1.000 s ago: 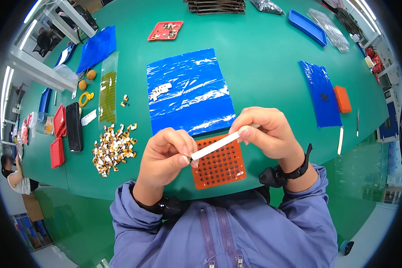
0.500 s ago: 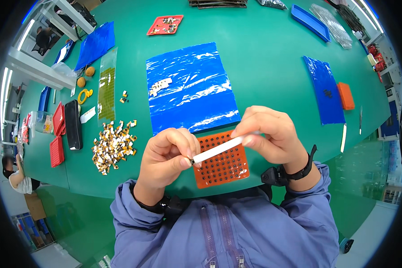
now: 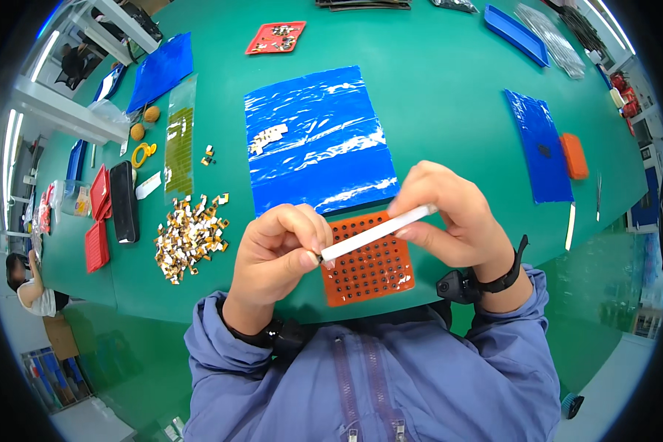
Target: The person repeatedly picks small electronic components from a blue sheet and places them into the holes of an orange pegboard. They use a white stick to press the components into place.
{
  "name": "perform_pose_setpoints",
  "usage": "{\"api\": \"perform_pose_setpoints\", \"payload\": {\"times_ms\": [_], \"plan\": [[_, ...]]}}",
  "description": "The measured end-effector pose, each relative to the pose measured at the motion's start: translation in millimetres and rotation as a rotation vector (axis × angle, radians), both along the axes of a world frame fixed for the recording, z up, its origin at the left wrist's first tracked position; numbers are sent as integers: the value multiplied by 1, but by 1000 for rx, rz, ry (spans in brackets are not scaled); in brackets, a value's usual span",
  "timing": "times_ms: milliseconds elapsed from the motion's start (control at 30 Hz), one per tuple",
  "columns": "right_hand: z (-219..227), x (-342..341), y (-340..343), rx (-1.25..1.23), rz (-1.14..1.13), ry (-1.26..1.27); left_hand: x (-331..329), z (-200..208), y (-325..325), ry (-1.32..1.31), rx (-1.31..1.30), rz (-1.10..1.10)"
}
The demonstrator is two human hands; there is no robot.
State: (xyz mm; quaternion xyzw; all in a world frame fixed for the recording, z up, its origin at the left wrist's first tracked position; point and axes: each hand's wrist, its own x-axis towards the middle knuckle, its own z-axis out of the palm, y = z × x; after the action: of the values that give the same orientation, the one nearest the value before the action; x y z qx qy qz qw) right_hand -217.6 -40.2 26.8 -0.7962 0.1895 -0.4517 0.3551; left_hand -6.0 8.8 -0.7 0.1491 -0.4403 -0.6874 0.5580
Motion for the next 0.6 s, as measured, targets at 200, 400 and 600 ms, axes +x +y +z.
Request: {"api": "perform_pose_setpoints", "payload": {"times_ms": [200, 400, 600], "plan": [[7, -9, 2, 94, 5, 208, 1, -2, -2, -52, -44, 35], [5, -8, 2, 66, -17, -88, -5, -3, -4, -69, -30, 225], [7, -10, 4, -67, -152, -104, -5, -2, -5, -248, 19, 296]]}}
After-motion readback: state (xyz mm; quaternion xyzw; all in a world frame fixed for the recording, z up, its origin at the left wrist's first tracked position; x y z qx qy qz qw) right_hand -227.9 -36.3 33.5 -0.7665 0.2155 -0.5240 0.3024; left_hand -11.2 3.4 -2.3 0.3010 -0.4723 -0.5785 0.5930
